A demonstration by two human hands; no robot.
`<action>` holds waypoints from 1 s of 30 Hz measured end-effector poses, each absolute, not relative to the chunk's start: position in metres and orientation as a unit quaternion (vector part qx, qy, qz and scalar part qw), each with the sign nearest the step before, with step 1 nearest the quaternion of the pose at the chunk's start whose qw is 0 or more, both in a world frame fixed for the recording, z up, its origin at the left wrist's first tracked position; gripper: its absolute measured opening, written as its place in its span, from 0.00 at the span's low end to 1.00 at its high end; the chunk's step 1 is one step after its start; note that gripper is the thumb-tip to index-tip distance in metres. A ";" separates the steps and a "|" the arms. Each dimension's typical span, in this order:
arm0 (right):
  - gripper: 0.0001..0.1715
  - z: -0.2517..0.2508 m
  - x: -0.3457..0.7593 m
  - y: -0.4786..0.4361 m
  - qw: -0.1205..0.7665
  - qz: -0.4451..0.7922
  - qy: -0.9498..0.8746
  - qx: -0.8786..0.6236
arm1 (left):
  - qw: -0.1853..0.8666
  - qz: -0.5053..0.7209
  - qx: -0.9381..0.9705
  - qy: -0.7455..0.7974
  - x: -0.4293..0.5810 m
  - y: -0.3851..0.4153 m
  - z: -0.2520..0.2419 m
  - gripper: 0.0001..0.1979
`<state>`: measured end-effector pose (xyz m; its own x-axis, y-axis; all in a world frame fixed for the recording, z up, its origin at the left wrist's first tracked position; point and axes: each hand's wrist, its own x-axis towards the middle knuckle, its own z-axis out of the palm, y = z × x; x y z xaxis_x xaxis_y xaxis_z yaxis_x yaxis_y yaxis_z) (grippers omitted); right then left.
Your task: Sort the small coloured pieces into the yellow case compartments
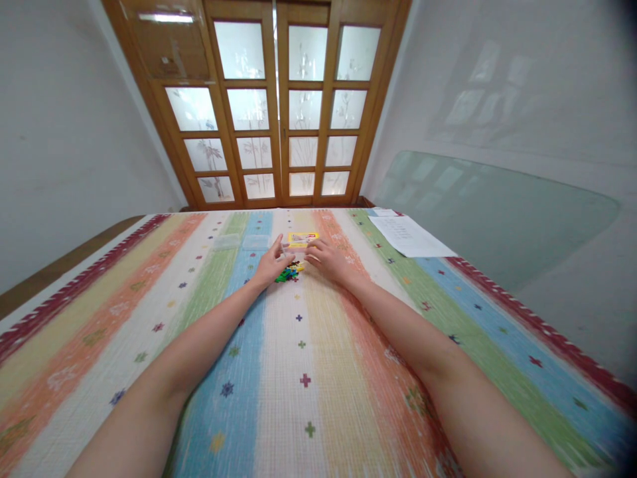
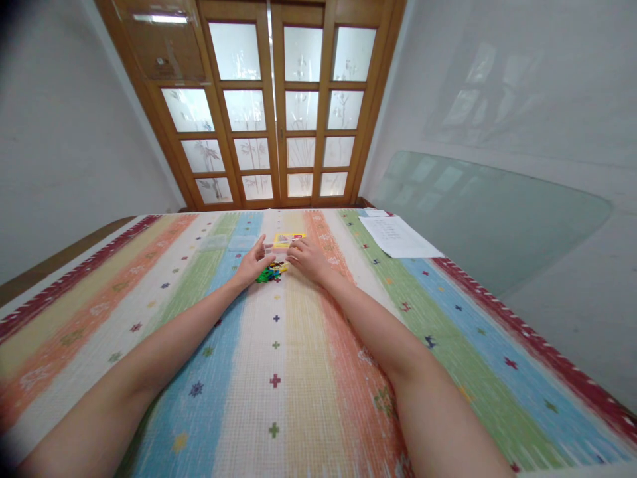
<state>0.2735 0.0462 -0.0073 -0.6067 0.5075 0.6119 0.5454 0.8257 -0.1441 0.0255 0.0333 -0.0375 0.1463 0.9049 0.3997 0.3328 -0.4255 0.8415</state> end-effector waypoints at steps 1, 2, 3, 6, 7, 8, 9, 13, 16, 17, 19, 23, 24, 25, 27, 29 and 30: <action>0.10 -0.008 0.276 0.049 0.335 -0.027 -0.893 -0.299 | 0.294 0.469 0.706 0.441 0.025 0.033 -0.038 0.47; 0.10 -0.010 0.280 0.051 0.336 -0.024 -0.890 -0.308 | 0.284 0.459 0.719 0.437 0.025 0.032 -0.038 0.48; 0.09 -0.011 0.284 0.054 0.338 -0.020 -0.884 -0.323 | 0.268 0.449 0.734 0.433 0.024 0.032 -0.038 0.47; 0.10 -0.014 0.301 0.064 0.339 -0.003 -0.841 -0.422 | 0.208 0.429 0.766 0.431 0.023 0.032 -0.039 0.42; 0.10 -0.016 0.309 0.068 0.336 -0.001 -0.820 -0.463 | 0.192 0.424 0.770 0.435 0.022 0.032 -0.040 0.39; 0.10 -0.017 0.318 0.072 0.328 -0.004 -0.802 -0.499 | 0.181 0.419 0.772 0.442 0.021 0.034 -0.041 0.35; 0.10 -0.018 0.326 0.076 0.317 -0.011 -0.784 -0.533 | 0.174 0.412 0.774 0.449 0.020 0.035 -0.043 0.32; 0.11 -0.025 0.354 0.087 0.235 -0.022 -0.756 -0.610 | 0.160 0.387 0.780 0.464 0.016 0.041 -0.051 0.25; 0.11 -0.028 0.360 0.088 0.190 -0.017 -0.768 -0.611 | 0.153 0.369 0.792 0.461 0.014 0.042 -0.052 0.24; 0.12 -0.028 0.360 0.088 0.184 -0.016 -0.772 -0.609 | 0.151 0.362 0.798 0.459 0.013 0.042 -0.052 0.24; 0.13 -0.026 0.358 0.087 0.181 -0.014 -0.774 -0.607 | 0.147 0.351 0.806 0.454 0.013 0.041 -0.051 0.24; 0.17 -0.019 0.351 0.083 0.218 -0.051 -0.763 -0.607 | 0.145 0.351 0.806 0.455 0.015 0.041 -0.051 0.24; 0.17 -0.017 0.348 0.082 0.232 -0.064 -0.761 -0.602 | 0.144 0.350 0.806 0.455 0.015 0.041 -0.051 0.24; 0.17 -0.015 0.343 0.080 0.242 -0.072 -0.765 -0.593 | 0.142 0.349 0.807 0.455 0.016 0.042 -0.051 0.24; 0.17 -0.014 0.331 0.077 0.248 -0.069 -0.789 -0.558 | 0.136 0.342 0.810 0.456 0.018 0.042 -0.051 0.24; 0.16 -0.013 0.316 0.075 0.238 -0.050 -0.830 -0.503 | 0.128 0.332 0.815 0.458 0.019 0.042 -0.051 0.25; 0.16 -0.013 0.308 0.074 0.227 -0.041 -0.846 -0.481 | 0.123 0.328 0.817 0.459 0.019 0.041 -0.051 0.25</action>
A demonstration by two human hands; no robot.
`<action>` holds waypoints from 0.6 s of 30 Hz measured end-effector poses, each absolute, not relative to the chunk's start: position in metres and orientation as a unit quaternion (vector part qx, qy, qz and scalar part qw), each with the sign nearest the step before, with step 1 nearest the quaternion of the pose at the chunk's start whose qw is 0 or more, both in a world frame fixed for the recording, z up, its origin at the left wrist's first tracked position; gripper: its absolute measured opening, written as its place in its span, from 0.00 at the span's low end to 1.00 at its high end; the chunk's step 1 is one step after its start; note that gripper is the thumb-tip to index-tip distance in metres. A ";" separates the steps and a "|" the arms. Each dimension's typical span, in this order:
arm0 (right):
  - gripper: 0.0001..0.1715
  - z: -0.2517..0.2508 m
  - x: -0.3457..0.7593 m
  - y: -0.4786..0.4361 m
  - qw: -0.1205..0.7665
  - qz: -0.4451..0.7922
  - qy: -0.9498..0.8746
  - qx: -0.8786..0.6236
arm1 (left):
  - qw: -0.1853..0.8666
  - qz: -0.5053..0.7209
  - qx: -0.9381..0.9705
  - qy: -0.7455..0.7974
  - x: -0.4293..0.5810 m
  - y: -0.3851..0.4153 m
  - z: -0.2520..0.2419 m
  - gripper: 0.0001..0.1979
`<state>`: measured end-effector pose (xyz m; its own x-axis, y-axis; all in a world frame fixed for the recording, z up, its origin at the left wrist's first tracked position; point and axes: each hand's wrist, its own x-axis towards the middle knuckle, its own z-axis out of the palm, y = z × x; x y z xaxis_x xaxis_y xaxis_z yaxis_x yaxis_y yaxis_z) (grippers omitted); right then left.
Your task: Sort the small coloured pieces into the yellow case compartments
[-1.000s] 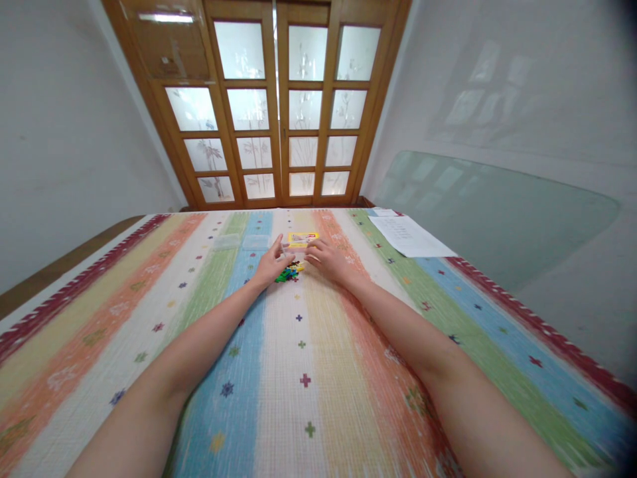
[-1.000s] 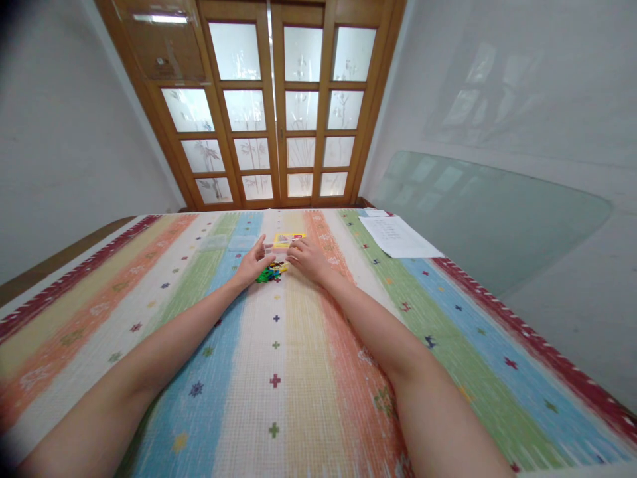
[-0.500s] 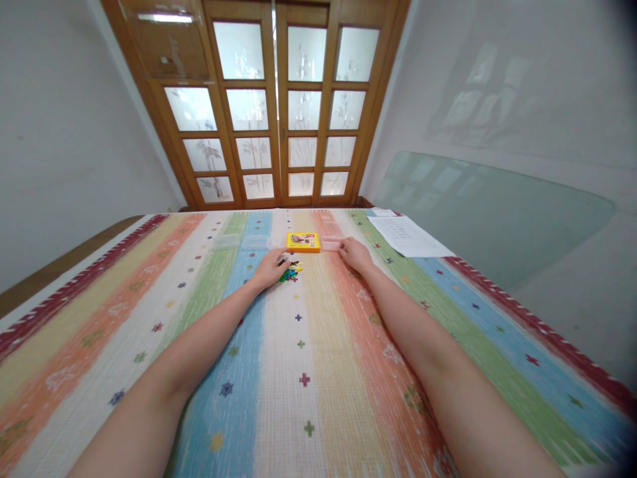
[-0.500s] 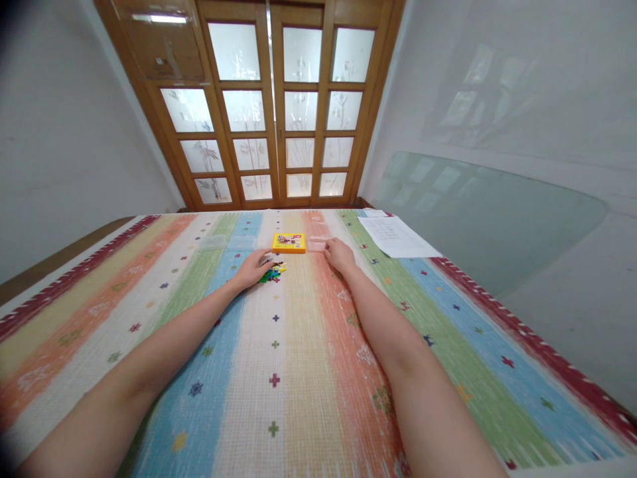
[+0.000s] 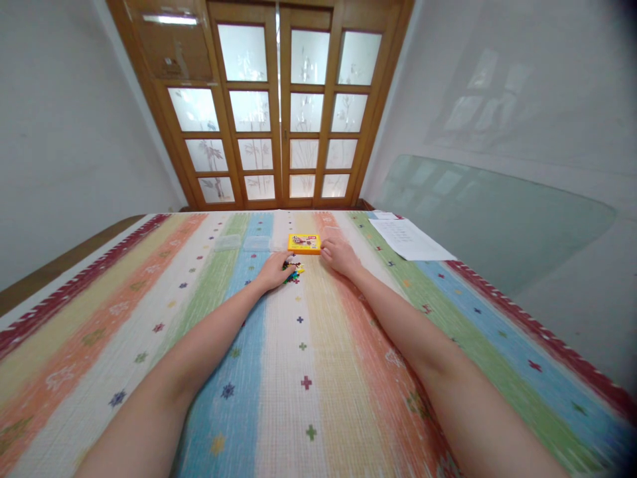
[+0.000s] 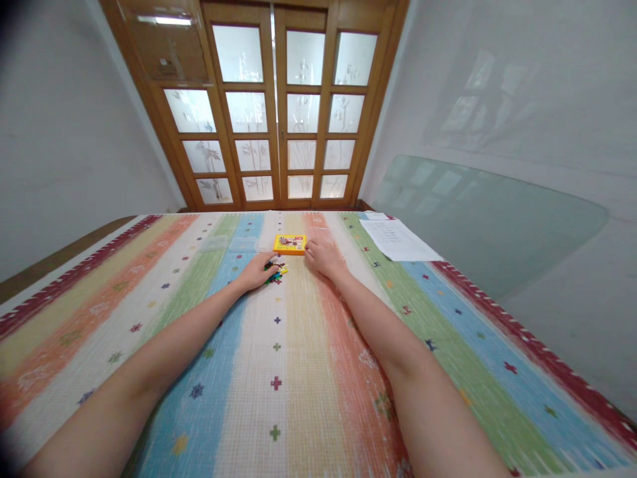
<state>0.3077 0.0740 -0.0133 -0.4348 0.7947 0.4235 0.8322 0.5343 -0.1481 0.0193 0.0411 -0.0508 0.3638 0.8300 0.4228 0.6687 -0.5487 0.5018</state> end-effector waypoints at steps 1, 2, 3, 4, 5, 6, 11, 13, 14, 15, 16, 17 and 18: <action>0.15 -0.014 0.300 0.074 0.220 -0.037 -0.855 -0.469 | 0.118 0.325 0.818 0.460 0.020 0.041 -0.051 0.25; 0.17 -0.014 0.292 0.075 0.214 -0.035 -0.860 -0.462 | 0.112 0.322 0.820 0.459 0.020 0.040 -0.050 0.24; 0.19 -0.014 0.285 0.077 0.213 -0.034 -0.863 -0.458 | 0.107 0.321 0.822 0.458 0.020 0.039 -0.050 0.24; 0.22 -0.014 0.279 0.079 0.211 -0.032 -0.864 -0.456 | 0.102 0.320 0.824 0.456 0.020 0.038 -0.049 0.24; 0.24 -0.014 0.274 0.083 0.206 -0.030 -0.864 -0.458 | 0.097 0.318 0.827 0.454 0.020 0.037 -0.049 0.24; 0.25 -0.013 0.270 0.086 0.199 -0.028 -0.863 -0.463 | 0.092 0.317 0.828 0.453 0.020 0.036 -0.048 0.23; 0.27 -0.015 0.263 0.100 0.144 -0.033 -0.871 -0.469 | 0.078 0.304 0.831 0.459 0.022 0.035 -0.047 0.23; 0.26 -0.016 0.264 0.102 0.139 -0.033 -0.874 -0.465 | 0.077 0.303 0.833 0.457 0.022 0.036 -0.048 0.24; 0.26 -0.016 0.265 0.102 0.138 -0.032 -0.874 -0.464 | 0.078 0.303 0.833 0.457 0.022 0.036 -0.048 0.24; 0.26 -0.016 0.266 0.102 0.138 -0.031 -0.875 -0.464 | 0.080 0.303 0.832 0.457 0.022 0.037 -0.048 0.25; 0.25 -0.016 0.267 0.102 0.138 -0.030 -0.875 -0.464 | 0.082 0.303 0.831 0.459 0.022 0.037 -0.048 0.25; 0.25 -0.015 0.268 0.103 0.137 -0.029 -0.875 -0.464 | 0.084 0.302 0.830 0.461 0.022 0.037 -0.048 0.25; 0.25 -0.014 0.269 0.104 0.136 -0.029 -0.875 -0.464 | 0.085 0.301 0.829 0.463 0.022 0.037 -0.048 0.25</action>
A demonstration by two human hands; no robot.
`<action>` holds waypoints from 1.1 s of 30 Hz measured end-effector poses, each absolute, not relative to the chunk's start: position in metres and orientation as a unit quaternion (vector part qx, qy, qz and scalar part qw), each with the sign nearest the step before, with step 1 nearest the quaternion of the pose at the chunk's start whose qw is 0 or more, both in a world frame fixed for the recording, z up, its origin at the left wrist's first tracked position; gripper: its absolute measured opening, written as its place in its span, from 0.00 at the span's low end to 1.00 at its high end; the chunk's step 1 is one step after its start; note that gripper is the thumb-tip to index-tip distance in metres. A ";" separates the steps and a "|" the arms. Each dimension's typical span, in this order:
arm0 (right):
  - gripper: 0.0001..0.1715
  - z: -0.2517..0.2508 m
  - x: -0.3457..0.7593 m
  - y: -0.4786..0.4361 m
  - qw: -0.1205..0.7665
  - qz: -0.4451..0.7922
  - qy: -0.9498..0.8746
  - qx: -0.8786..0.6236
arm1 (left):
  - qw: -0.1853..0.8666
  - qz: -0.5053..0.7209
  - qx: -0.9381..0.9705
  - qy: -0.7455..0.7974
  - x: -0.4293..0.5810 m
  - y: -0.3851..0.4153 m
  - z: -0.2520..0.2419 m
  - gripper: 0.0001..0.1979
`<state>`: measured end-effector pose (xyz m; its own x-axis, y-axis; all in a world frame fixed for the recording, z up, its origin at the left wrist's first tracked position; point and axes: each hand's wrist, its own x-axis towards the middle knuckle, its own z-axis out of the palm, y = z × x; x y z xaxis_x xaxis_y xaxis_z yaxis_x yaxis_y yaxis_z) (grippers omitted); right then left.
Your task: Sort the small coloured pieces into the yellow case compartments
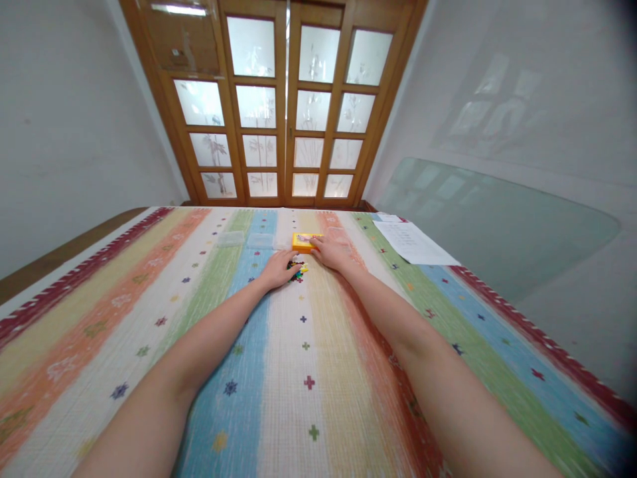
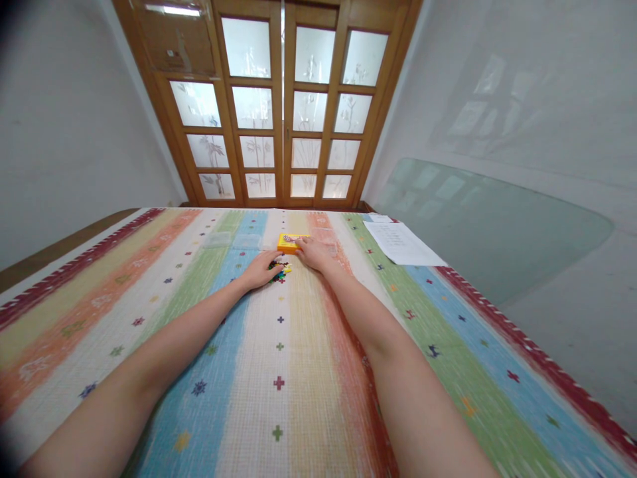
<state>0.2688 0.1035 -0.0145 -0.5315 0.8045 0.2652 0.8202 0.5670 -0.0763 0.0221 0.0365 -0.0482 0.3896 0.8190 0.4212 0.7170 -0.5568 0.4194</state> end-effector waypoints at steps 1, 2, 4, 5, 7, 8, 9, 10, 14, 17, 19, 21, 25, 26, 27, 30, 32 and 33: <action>0.24 -0.014 0.270 0.104 0.136 -0.029 -0.874 -0.465 | 0.083 0.299 0.829 0.464 0.022 0.036 -0.048 0.25; 0.23 -0.012 0.270 0.105 0.136 -0.029 -0.875 -0.464 | 0.080 0.296 0.830 0.465 0.022 0.035 -0.047 0.25; 0.22 -0.010 0.272 0.108 0.143 -0.031 -0.877 -0.458 | 0.070 0.289 0.833 0.466 0.023 0.033 -0.046 0.26; 0.22 -0.008 0.273 0.109 0.150 -0.034 -0.878 -0.454 | 0.065 0.286 0.835 0.466 0.023 0.032 -0.045 0.26; 0.21 -0.004 0.274 0.113 0.168 -0.043 -0.876 -0.451 | 0.055 0.284 0.835 0.468 0.024 0.031 -0.044 0.27; 0.21 -0.001 0.275 0.116 0.177 -0.048 -0.872 -0.453 | 0.052 0.282 0.835 0.469 0.024 0.031 -0.044 0.27; 0.21 0.002 0.276 0.119 0.185 -0.053 -0.868 -0.458 | 0.050 0.279 0.836 0.470 0.024 0.031 -0.043 0.27; 0.20 0.005 0.276 0.121 0.194 -0.056 -0.862 -0.466 | 0.049 0.274 0.837 0.471 0.025 0.031 -0.043 0.27; 0.17 0.018 0.275 0.133 0.253 -0.086 -0.816 -0.512 | 0.045 0.254 0.846 0.467 0.025 0.030 -0.042 0.26; 0.15 0.026 0.273 0.141 0.304 -0.107 -0.773 -0.546 | 0.042 0.246 0.849 0.467 0.025 0.028 -0.041 0.25; 0.15 0.029 0.271 0.147 0.333 -0.093 -0.740 -0.577 | 0.040 0.240 0.849 0.469 0.025 0.027 -0.040 0.24; 0.16 0.030 0.267 0.154 0.359 -0.059 -0.711 -0.602 | 0.037 0.237 0.850 0.470 0.025 0.026 -0.040 0.24; 0.15 0.028 0.260 0.159 0.386 -0.008 -0.717 -0.580 | 0.037 0.241 0.851 0.465 0.025 0.026 -0.039 0.23; 0.15 0.027 0.259 0.158 0.386 -0.003 -0.727 -0.568 | 0.038 0.242 0.851 0.465 0.025 0.026 -0.039 0.23; 0.15 0.025 0.258 0.155 0.383 0.001 -0.736 -0.559 | 0.040 0.243 0.851 0.464 0.025 0.026 -0.039 0.22; 0.17 0.018 0.259 0.139 0.364 0.012 -0.747 -0.557 | 0.042 0.247 0.850 0.464 0.025 0.026 -0.039 0.22; 0.18 0.013 0.264 0.127 0.344 0.016 -0.750 -0.565 | 0.042 0.248 0.849 0.464 0.025 0.026 -0.040 0.22; 0.18 0.010 0.268 0.121 0.337 0.014 -0.749 -0.570 | 0.043 0.248 0.849 0.464 0.025 0.027 -0.040 0.21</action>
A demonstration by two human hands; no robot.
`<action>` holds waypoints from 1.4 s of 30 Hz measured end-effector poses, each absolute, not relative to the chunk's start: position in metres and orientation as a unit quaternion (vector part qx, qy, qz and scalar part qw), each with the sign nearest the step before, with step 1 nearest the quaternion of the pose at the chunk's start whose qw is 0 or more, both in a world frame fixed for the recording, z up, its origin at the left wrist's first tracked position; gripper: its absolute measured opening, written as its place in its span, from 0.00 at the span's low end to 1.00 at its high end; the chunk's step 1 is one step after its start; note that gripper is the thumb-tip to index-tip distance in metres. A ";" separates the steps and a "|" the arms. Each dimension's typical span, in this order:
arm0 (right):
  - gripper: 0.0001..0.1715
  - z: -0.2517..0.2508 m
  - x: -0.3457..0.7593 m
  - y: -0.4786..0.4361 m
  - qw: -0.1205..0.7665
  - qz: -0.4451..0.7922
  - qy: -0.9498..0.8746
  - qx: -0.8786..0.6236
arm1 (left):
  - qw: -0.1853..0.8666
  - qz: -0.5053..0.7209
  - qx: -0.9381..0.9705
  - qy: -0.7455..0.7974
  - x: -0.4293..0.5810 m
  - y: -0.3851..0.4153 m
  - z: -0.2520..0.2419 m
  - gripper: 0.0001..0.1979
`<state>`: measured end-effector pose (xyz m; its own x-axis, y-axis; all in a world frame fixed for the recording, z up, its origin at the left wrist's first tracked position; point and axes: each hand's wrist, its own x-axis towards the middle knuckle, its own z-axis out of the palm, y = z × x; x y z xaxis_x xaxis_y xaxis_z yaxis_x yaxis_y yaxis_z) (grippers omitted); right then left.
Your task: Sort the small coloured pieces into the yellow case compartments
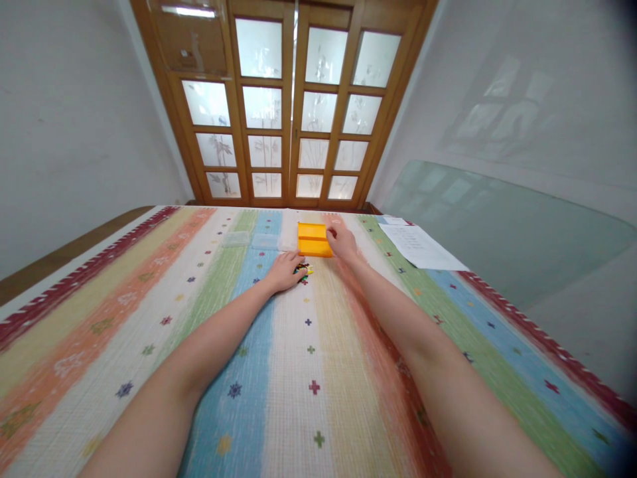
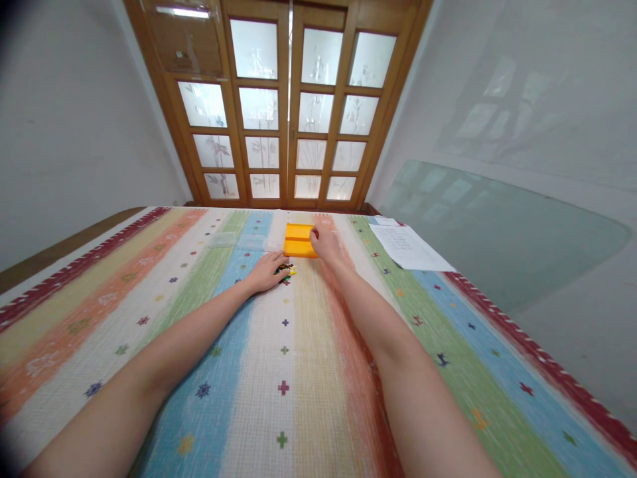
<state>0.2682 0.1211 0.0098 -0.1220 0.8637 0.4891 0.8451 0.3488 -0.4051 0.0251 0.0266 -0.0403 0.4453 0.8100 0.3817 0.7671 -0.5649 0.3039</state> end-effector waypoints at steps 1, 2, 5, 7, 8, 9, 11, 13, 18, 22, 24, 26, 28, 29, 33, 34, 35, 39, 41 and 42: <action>0.18 0.007 0.273 0.116 0.332 0.011 -0.748 -0.575 | 0.044 0.248 0.849 0.465 0.025 0.027 -0.041 0.21; 0.17 0.004 0.278 0.111 0.328 0.009 -0.751 -0.573 | 0.046 0.248 0.848 0.465 0.025 0.027 -0.041 0.21; 0.15 -0.007 0.294 0.101 0.318 0.014 -0.759 -0.568 | 0.052 0.251 0.846 0.468 0.026 0.028 -0.041 0.21; 0.15 -0.014 0.303 0.098 0.288 0.028 -0.758 -0.584 | 0.056 0.248 0.845 0.471 0.026 0.029 -0.041 0.21; 0.15 -0.017 0.307 0.098 0.269 0.034 -0.758 -0.593 | 0.058 0.245 0.845 0.472 0.026 0.030 -0.042 0.21; 0.15 -0.020 0.309 0.097 0.251 0.039 -0.760 -0.598 | 0.058 0.241 0.846 0.472 0.025 0.031 -0.042 0.21; 0.16 -0.026 0.311 0.098 0.230 0.042 -0.770 -0.593 | 0.055 0.236 0.847 0.473 0.025 0.032 -0.043 0.22; 0.16 -0.029 0.311 0.099 0.227 0.040 -0.784 -0.576 | 0.050 0.234 0.848 0.473 0.024 0.034 -0.045 0.23; 0.11 -0.033 0.312 0.101 0.207 0.025 -0.815 -0.541 | 0.055 0.239 0.850 0.466 0.023 0.036 -0.046 0.22; 0.09 -0.034 0.314 0.101 0.210 0.012 -0.823 -0.527 | 0.060 0.246 0.855 0.453 0.022 0.037 -0.045 0.22; 0.08 -0.033 0.315 0.101 0.208 0.007 -0.825 -0.525 | 0.065 0.247 0.855 0.451 0.022 0.037 -0.044 0.22; 0.09 -0.033 0.315 0.100 0.207 0.005 -0.825 -0.526 | 0.072 0.253 0.852 0.453 0.022 0.035 -0.042 0.21; 0.09 -0.033 0.315 0.099 0.208 0.004 -0.827 -0.522 | 0.073 0.270 0.845 0.456 0.020 0.036 -0.039 0.21; 0.09 -0.032 0.315 0.099 0.209 0.003 -0.829 -0.519 | 0.069 0.284 0.839 0.459 0.019 0.038 -0.038 0.21; 0.10 -0.031 0.314 0.097 0.203 -0.010 -0.833 -0.515 | 0.030 0.339 0.797 0.500 0.005 0.054 -0.036 0.19; 0.10 -0.030 0.314 0.096 0.201 -0.014 -0.831 -0.518 | 0.017 0.340 0.788 0.513 0.000 0.060 -0.036 0.19; 0.11 -0.029 0.313 0.094 0.198 -0.019 -0.829 -0.522 | 0.006 0.335 0.783 0.524 -0.006 0.066 -0.036 0.19; 0.15 -0.024 0.311 0.090 0.200 -0.032 -0.816 -0.542 | -0.015 0.283 0.795 0.536 -0.024 0.088 -0.037 0.26; 0.16 -0.023 0.309 0.089 0.210 -0.036 -0.808 -0.549 | -0.011 0.255 0.804 0.537 -0.029 0.095 -0.038 0.30; 0.17 -0.022 0.308 0.089 0.216 -0.037 -0.805 -0.551 | -0.009 0.245 0.805 0.540 -0.030 0.097 -0.039 0.31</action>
<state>0.3076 0.0887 -0.0222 -0.3004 0.8710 0.3887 0.9031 0.3908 -0.1778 -0.0303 0.0972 -0.0385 0.2976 0.8648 0.4045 0.8738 -0.4174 0.2495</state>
